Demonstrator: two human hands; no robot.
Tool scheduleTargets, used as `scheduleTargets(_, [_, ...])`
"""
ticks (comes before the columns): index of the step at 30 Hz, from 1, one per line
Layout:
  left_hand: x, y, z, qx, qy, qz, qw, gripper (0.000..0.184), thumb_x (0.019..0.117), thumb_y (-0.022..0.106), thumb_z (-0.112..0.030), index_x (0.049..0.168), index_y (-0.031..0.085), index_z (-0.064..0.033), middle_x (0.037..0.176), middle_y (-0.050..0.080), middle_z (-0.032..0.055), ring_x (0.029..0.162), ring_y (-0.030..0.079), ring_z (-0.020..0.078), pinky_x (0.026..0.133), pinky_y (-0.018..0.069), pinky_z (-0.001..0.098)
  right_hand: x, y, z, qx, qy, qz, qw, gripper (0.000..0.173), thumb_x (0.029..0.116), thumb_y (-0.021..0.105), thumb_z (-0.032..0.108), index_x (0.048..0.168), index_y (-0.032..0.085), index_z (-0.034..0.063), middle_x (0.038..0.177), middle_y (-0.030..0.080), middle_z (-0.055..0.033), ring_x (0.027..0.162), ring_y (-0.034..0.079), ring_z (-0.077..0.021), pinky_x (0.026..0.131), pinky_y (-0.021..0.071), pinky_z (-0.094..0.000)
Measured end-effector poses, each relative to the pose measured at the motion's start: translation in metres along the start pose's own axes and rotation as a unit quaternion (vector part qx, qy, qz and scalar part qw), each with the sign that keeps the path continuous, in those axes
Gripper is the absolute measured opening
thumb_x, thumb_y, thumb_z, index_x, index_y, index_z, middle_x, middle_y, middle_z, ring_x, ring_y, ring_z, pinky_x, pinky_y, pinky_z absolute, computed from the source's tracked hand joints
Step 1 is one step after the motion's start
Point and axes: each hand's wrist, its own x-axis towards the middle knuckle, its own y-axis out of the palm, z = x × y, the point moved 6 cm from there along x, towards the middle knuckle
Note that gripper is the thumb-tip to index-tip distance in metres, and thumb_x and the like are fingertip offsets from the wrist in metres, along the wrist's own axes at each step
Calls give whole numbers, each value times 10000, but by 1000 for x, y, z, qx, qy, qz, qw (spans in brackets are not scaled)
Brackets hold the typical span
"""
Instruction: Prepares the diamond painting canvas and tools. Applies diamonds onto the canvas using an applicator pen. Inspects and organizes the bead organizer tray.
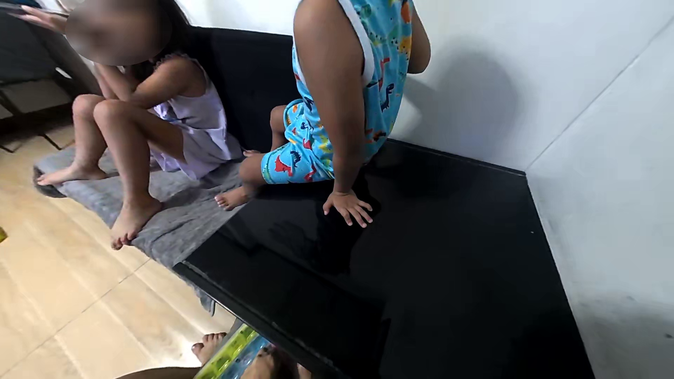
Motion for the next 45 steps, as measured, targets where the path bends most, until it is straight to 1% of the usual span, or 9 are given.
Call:
scheduleTargets(9, [5, 8, 9, -13, 11, -25, 1000, 308, 1022, 479, 14, 1270, 606, 146, 1309, 603, 351, 1271, 559, 511, 1070, 427, 597, 10, 8, -15, -8, -22, -11, 1000, 350, 1055, 510, 122, 1314, 628, -82, 1321, 653, -234, 1268, 607, -285, 1133, 395, -379])
scheduleTargets(14, [17, 26, 26, -28, 40, -108, 993, 252, 968, 544, 9, 1139, 669, 144, 1162, 660, 358, 1124, 637, 533, 957, 496, 641, 14, 14, -23, -6, -66, -57, 996, 328, 1025, 548, 121, 1254, 667, -81, 1241, 697, -218, 1191, 654, -264, 1086, 444, -358])
scheduleTargets(21, [-4, -4, 4, -45, -52, 72, 995, 321, 1027, 514, -20, 1325, 574, 82, 1394, 558, 275, 1300, 559, 415, 1078, 453, 534, 4, 6, -16, 41, -38, -57, 997, 351, 965, 647, 52, 1273, 632, -116, 1198, 695, -243, 1136, 672, -276, 1048, 490, -365])
scheduleTargets(25, [-7, -6, 12, -84, -58, 84, 991, 304, 1036, 477, -1, 1313, 560, 91, 1378, 557, 287, 1292, 558, 436, 1045, 469, 567, 6, 2, -27, 65, -94, -142, 983, 209, 910, 648, -23, 1062, 695, -159, 1020, 718, -256, 978, 699, -282, 944, 534, -379])
scheduleTargets(32, [-26, -32, 32, -211, -12, -8, 977, 272, 1031, 565, -107, 1169, 618, 121, 1233, 614, 298, 1199, 600, 408, 1033, 463, 540, 6, -5, -24, 68, -75, -161, 982, 236, 893, 745, 54, 1014, 697, -144, 930, 719, -217, 873, 687, -228, 855, 544, -377])
scheduleTargets(37, [-79, -66, 51, -392, 69, -182, 899, 263, 994, 659, -161, 993, 696, 100, 925, 692, 189, 864, 650, 226, 856, 519, 388, 15, 5, -35, 48, -184, -147, 971, 290, 773, 800, 18, 951, 648, -153, 829, 661, -166, 750, 621, -154, 713, 529, -315])
scheduleTargets(39, [-102, -66, 60, -463, 72, -211, 858, 245, 993, 663, -151, 956, 687, 91, 843, 676, 131, 744, 634, 132, 757, 541, 304, 16, 8, -32, 21, -187, -132, 973, 317, 772, 784, -3, 986, 637, -185, 869, 662, -229, 802, 627, -230, 764, 521, -406])
scheduleTargets(41, [-126, -58, 69, -558, 73, -212, 799, 205, 994, 652, -102, 938, 662, 95, 786, 637, 80, 655, 606, 77, 665, 544, 246, 17, 11, -32, 0, -202, -106, 974, 365, 796, 761, 0, 1046, 602, -213, 922, 641, -248, 845, 610, -212, 795, 515, -360])
scheduleTargets(45, [-174, -25, 94, -728, 30, -207, 653, 151, 1027, 565, -64, 909, 624, 11, 741, 626, -24, 615, 614, 31, 604, 548, 205, 18, 10, -25, -41, -214, -93, 972, 453, 879, 707, 37, 1202, 559, -243, 1152, 594, -414, 1042, 624, -411, 942, 510, -469])
